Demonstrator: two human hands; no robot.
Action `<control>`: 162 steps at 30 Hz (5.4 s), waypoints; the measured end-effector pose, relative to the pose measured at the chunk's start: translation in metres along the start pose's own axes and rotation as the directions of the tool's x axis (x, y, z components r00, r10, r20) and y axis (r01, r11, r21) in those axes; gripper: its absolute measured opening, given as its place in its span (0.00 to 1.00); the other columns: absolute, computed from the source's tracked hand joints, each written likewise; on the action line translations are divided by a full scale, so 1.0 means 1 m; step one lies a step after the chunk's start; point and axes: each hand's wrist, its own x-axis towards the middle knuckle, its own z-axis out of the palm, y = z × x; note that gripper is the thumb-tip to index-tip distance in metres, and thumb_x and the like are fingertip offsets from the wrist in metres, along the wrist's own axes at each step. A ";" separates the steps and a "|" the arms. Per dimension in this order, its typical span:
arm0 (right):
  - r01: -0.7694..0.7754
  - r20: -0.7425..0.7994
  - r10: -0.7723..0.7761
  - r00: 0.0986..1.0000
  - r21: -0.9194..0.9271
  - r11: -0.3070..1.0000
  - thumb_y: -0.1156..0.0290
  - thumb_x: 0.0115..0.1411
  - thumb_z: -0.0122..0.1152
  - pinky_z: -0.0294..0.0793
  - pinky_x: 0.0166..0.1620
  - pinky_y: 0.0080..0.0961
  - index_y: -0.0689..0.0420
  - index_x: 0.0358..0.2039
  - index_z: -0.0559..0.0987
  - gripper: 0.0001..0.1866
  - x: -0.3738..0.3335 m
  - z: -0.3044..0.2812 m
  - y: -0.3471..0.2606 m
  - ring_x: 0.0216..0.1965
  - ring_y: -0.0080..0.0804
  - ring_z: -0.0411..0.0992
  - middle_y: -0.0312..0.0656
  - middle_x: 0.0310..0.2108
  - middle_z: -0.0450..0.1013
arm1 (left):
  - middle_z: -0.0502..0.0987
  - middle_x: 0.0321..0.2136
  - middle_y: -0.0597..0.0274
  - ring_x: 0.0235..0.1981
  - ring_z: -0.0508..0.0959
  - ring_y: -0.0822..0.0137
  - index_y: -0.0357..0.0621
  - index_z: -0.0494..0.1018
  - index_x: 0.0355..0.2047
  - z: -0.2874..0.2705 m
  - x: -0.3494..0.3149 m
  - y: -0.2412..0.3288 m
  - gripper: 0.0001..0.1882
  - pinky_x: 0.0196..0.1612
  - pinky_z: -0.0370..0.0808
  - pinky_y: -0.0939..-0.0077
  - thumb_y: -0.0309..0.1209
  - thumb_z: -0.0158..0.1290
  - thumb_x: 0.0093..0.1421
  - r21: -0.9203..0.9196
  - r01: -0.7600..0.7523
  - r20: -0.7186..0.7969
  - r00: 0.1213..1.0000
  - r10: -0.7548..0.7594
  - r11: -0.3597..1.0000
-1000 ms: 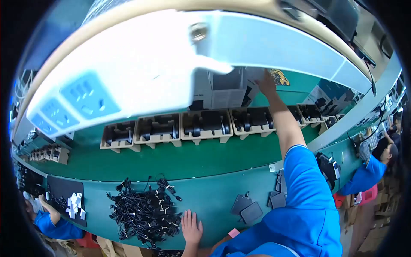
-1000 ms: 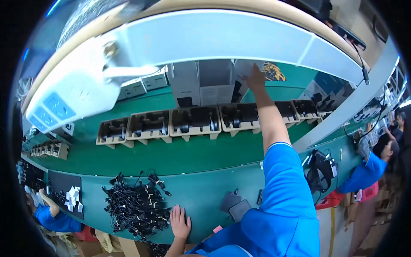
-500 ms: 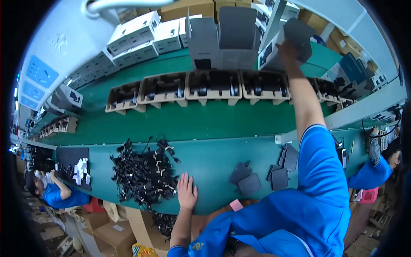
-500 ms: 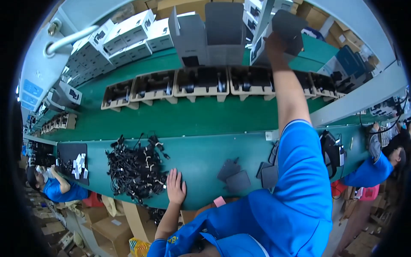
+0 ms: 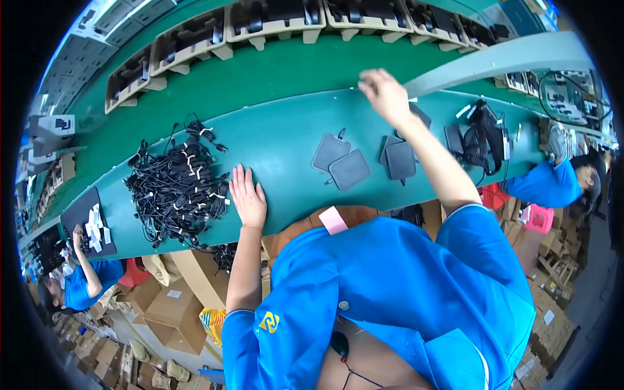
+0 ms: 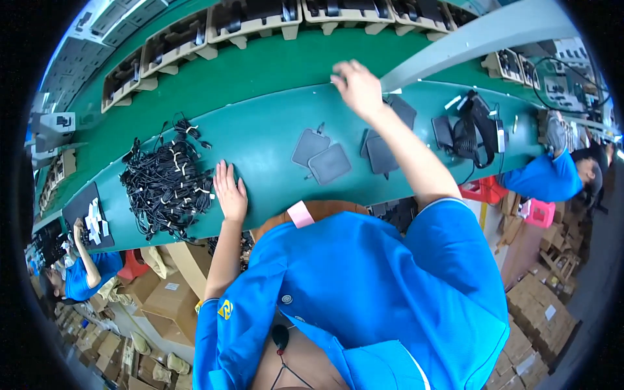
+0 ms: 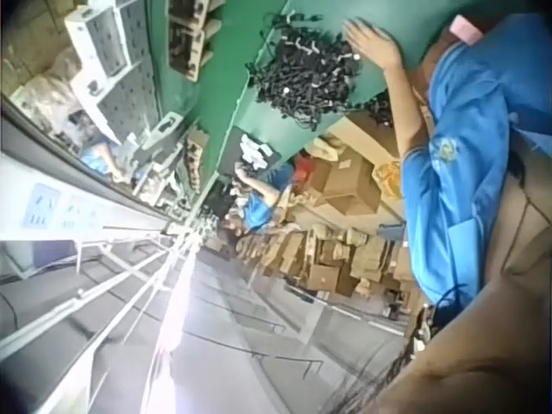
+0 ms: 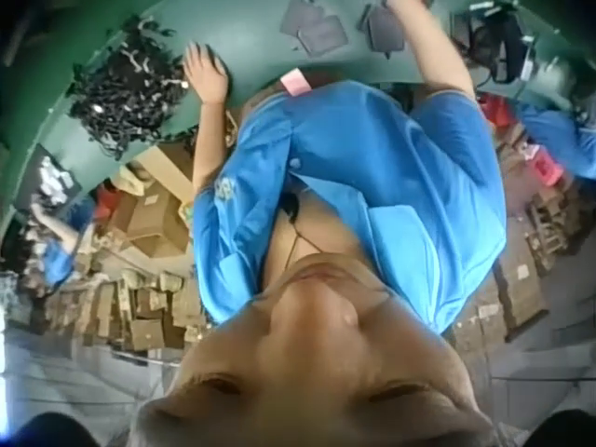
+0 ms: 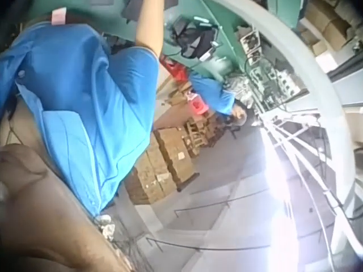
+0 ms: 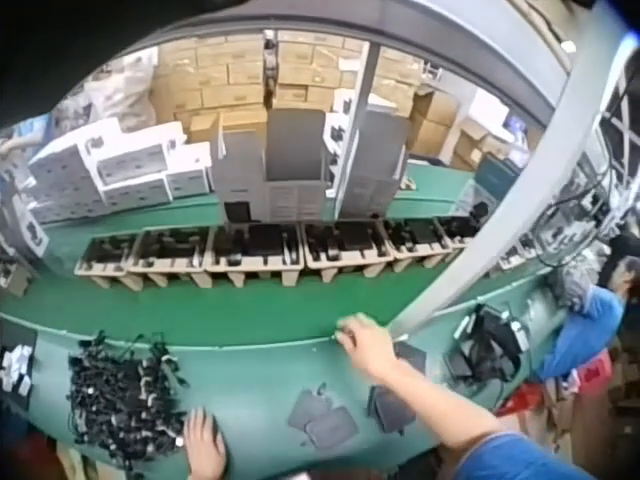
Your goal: The person sorts and arranges small electronic components and their packaging trays on an assembly line by hand.
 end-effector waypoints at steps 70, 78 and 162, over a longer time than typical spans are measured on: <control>-0.506 0.515 -0.166 0.841 0.857 0.100 0.69 0.61 0.49 0.72 0.43 0.23 0.61 0.49 0.64 0.17 -0.050 0.025 -0.235 0.39 0.32 0.72 0.48 0.37 0.71 | 0.71 0.39 0.64 0.36 0.69 0.74 0.41 0.68 0.40 -0.158 0.041 -0.005 0.13 0.43 0.65 0.79 0.23 0.52 0.53 -0.965 0.166 0.128 0.974 -0.187 0.203; -0.526 0.528 -0.087 0.845 0.849 0.045 0.74 0.61 0.48 0.72 0.42 0.27 0.61 0.50 0.61 0.17 -0.054 0.014 -0.216 0.38 0.34 0.72 0.50 0.37 0.70 | 0.62 0.50 0.47 0.51 0.64 0.56 0.40 0.62 0.50 -0.128 0.020 -0.005 0.27 0.53 0.60 0.61 0.37 0.55 0.52 -0.226 0.080 -0.226 0.965 -0.132 0.971; 0.002 -0.273 -0.132 0.953 -0.428 0.904 0.69 0.52 0.55 0.71 0.34 0.32 0.57 0.33 0.73 0.08 0.250 0.122 -0.044 0.29 0.42 0.70 0.44 0.30 0.72 | 0.64 0.52 0.58 0.53 0.65 0.59 0.39 0.64 0.48 0.001 0.019 -0.014 0.23 0.53 0.61 0.69 0.21 0.47 0.49 -0.212 0.081 -0.150 0.982 -0.115 0.974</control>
